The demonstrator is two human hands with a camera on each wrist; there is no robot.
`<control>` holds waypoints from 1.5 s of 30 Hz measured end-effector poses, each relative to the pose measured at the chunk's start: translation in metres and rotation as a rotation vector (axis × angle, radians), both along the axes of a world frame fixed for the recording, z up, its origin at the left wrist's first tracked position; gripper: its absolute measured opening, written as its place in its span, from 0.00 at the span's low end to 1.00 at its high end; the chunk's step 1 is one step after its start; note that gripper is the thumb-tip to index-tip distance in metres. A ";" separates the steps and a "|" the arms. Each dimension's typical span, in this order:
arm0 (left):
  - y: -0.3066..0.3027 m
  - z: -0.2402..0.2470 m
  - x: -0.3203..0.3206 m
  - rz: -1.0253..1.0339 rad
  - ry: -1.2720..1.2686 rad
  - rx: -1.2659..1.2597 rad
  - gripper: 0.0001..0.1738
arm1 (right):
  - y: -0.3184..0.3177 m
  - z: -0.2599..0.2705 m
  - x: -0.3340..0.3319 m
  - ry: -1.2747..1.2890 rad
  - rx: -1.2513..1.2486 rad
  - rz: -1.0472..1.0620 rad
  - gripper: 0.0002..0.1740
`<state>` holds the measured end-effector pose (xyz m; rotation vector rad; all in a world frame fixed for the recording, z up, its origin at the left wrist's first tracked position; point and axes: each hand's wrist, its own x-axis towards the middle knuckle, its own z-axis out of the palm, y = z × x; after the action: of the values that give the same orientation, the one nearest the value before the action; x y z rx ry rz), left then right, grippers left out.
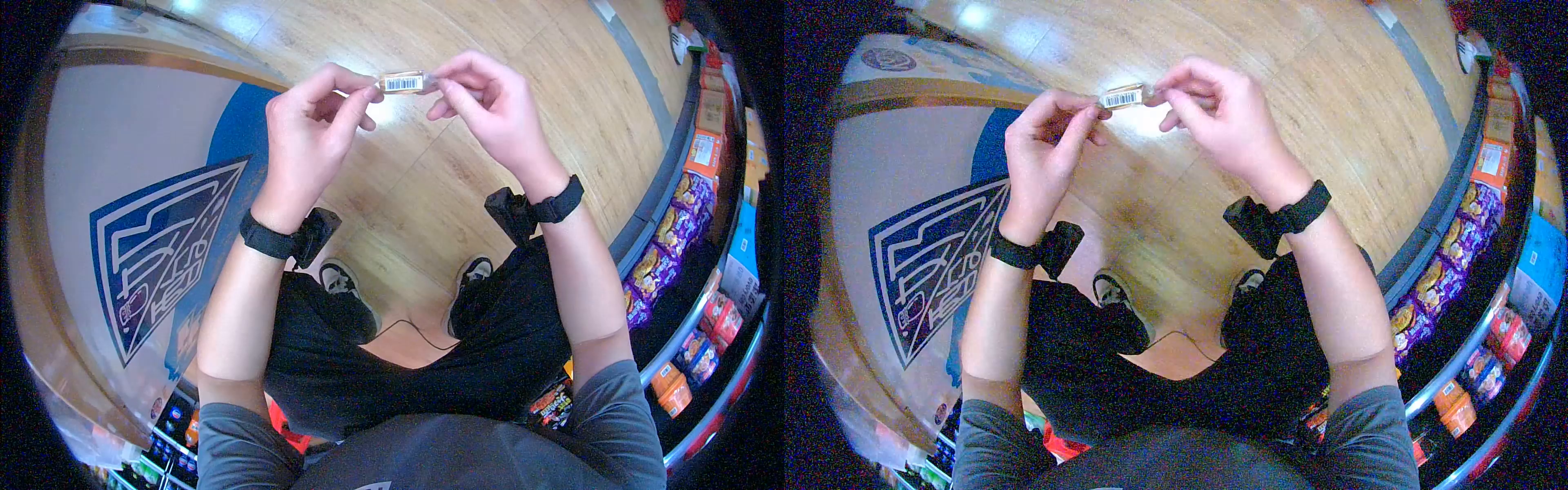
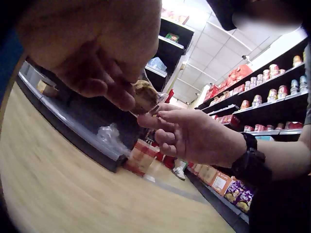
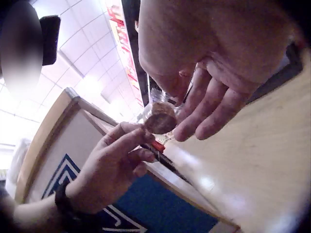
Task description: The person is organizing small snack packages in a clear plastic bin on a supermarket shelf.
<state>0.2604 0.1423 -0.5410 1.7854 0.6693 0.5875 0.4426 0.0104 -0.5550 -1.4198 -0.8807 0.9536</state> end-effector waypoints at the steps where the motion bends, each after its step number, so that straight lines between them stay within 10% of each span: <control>1: 0.001 0.000 0.000 0.012 0.007 0.039 0.04 | 0.000 0.001 0.000 0.079 -0.006 -0.014 0.07; 4: 0.001 -0.005 0.002 0.029 0.004 0.214 0.04 | 0.002 0.008 0.004 0.394 -0.154 0.018 0.08; 13: -0.008 -0.004 0.004 -0.004 -0.013 0.237 0.07 | 0.003 -0.004 -0.006 0.232 -0.215 0.031 0.17; 19: -0.007 -0.008 0.008 0.037 0.002 -0.296 0.08 | 0.002 -0.006 -0.009 0.164 -0.177 0.132 0.27; 25: -0.002 -0.018 0.008 0.005 0.090 -0.100 0.08 | 0.000 -0.009 -0.006 -0.276 -0.169 0.197 0.17; 34: -0.008 -0.007 0.006 -0.241 0.240 0.410 0.07 | -0.001 -0.002 -0.009 -0.227 -0.224 0.280 0.09; 45: -0.002 -0.015 0.006 -0.016 0.124 0.199 0.12 | 0.000 -0.011 -0.008 0.010 -0.159 0.058 0.06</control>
<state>0.2663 0.1402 -0.5561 2.0242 0.7002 0.5513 0.4350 0.0104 -0.5658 -1.5295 -0.8580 1.0931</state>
